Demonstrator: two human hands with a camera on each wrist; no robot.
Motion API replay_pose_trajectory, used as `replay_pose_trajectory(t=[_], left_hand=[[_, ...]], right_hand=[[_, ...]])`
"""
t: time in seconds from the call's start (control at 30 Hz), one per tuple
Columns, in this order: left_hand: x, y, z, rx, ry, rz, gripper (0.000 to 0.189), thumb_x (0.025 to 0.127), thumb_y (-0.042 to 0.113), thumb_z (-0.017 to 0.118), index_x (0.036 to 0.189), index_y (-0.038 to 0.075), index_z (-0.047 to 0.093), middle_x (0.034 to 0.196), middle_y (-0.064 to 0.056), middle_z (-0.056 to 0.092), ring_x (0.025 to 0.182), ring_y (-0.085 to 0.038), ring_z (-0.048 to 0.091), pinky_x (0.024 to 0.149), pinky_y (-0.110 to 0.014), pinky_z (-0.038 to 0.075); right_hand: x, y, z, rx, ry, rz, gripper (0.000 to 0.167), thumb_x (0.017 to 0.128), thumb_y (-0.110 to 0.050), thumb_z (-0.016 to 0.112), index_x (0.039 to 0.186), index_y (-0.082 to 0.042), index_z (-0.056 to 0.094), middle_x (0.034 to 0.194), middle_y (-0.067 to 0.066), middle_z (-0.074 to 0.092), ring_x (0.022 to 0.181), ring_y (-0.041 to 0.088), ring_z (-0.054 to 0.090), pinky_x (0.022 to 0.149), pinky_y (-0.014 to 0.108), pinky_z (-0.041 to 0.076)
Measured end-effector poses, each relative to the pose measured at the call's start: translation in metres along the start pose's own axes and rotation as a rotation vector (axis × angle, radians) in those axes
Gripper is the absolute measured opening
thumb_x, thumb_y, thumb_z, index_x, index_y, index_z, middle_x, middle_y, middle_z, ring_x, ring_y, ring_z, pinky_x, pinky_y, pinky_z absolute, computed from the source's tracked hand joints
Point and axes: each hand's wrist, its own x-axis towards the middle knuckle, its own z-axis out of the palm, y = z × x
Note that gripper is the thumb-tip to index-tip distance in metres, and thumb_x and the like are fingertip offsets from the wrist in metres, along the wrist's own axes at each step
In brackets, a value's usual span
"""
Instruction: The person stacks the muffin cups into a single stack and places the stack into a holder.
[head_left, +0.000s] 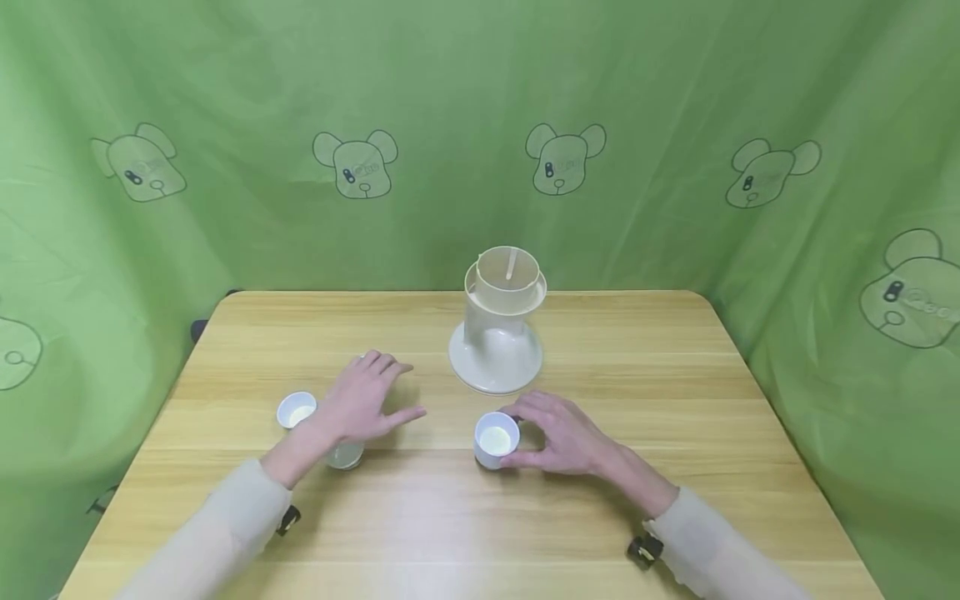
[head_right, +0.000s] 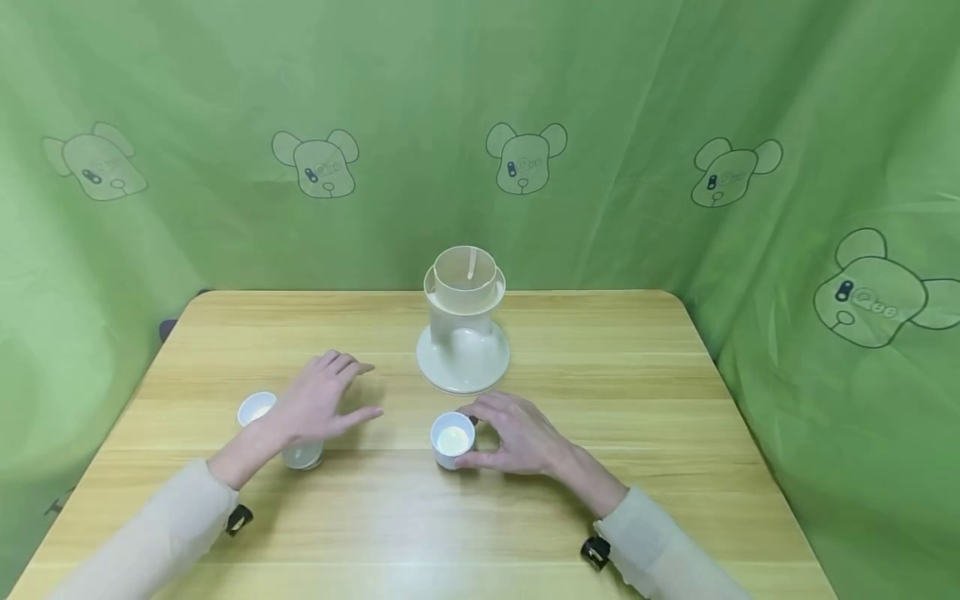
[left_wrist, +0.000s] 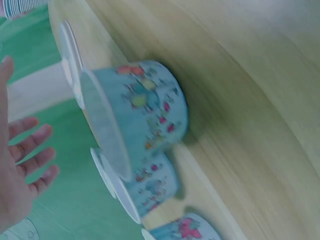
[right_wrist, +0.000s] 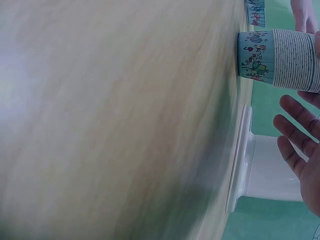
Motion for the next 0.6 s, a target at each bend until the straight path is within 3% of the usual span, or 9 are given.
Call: replay_pose_trajectory(t=[0.2, 0.6], left_hand=[[0.001, -0.012, 0.001, -0.034, 0.015, -0.027, 0.083, 0.092, 0.070, 0.064, 0.144, 0.005, 0.059, 0.139, -0.018, 0.066, 0.132, -0.038, 0.058, 0.116, -0.057, 0.047], [-0.001, -0.048, 0.011, -0.001, -0.012, -0.133, 0.092, 0.091, 0.072, 0.064, 0.148, 0.000, 0.054, 0.144, -0.023, 0.060, 0.138, -0.043, 0.053, 0.117, -0.062, 0.042]], right_hand=[[0.000, -0.002, -0.002, -0.003, -0.012, 0.011, 0.065, 0.084, -0.066, 0.079, 0.128, -0.019, 0.072, 0.113, -0.008, 0.075, 0.106, 0.010, 0.068, 0.090, 0.035, 0.061], [0.000, -0.001, -0.001, -0.017, -0.008, 0.006, 0.066, 0.084, -0.069, 0.077, 0.129, -0.020, 0.072, 0.114, -0.008, 0.075, 0.107, 0.009, 0.068, 0.091, 0.034, 0.061]])
